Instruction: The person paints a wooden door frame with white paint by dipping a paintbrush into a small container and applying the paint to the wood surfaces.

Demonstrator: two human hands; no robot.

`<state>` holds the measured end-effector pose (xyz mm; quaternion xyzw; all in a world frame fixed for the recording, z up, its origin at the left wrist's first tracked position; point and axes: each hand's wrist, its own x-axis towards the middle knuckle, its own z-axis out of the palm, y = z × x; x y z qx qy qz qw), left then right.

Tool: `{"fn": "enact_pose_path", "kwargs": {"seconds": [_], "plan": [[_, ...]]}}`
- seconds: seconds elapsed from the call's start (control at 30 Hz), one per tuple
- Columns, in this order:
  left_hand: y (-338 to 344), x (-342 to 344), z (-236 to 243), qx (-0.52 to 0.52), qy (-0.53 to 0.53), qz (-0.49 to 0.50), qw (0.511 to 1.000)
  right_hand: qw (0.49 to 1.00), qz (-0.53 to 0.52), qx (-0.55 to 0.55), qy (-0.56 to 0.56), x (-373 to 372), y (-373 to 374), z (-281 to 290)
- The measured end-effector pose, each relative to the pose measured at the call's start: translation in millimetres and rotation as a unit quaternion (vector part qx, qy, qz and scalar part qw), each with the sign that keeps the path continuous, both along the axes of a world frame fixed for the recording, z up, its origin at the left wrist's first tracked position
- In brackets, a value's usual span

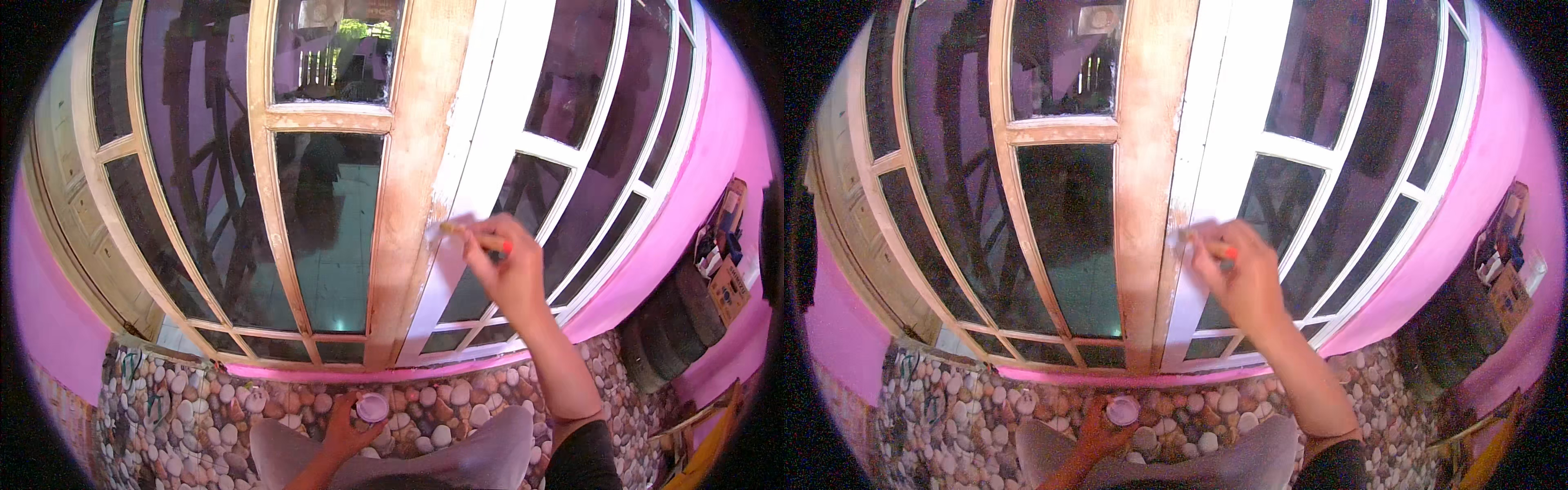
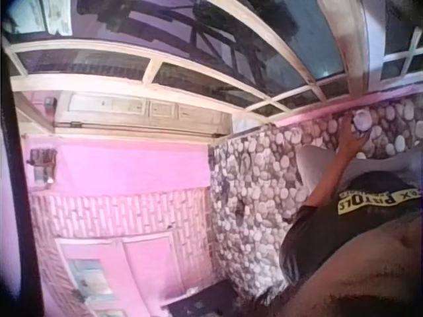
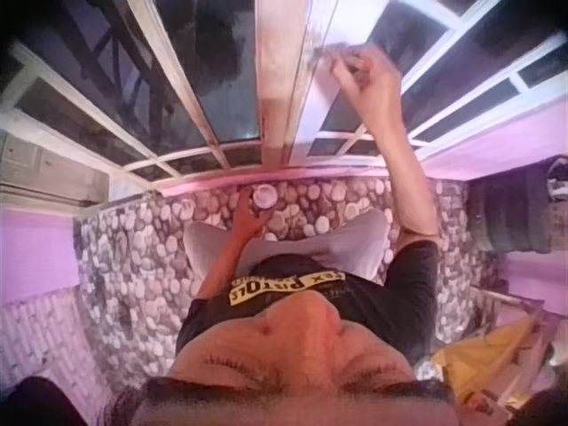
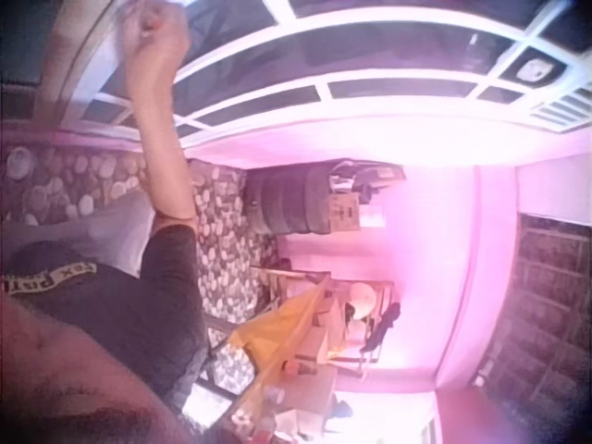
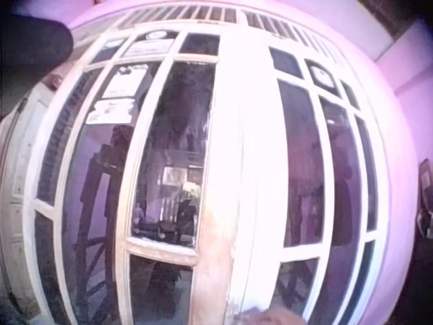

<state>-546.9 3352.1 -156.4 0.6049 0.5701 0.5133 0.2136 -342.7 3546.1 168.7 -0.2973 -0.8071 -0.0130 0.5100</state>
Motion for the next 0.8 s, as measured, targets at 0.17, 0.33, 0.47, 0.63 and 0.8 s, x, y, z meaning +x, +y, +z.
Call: {"fn": "enact_pose_path", "kwargs": {"seconds": [0.17,0.33,0.47,0.63,0.8], "plan": [[-2,-2,6,-0.043,0.003,-0.013,0.999,0.992,0.013,0.083,0.095,-5,-1,55],[-1,5,11,0.057,0.031,0.050,0.997,1.000,0.026,0.012,-0.010,3,-13,13],[1,2,-15,0.007,-0.014,0.033,0.999,0.999,0.022,-0.015,-0.018,-5,0,6],[0,0,-10,0.028,0.016,0.017,0.999,0.994,0.004,0.092,0.059,-13,6,51],[-8,-6,5,-0.029,-0.009,0.018,0.999,0.991,0.005,0.131,-0.012,-3,-13,34]]}}
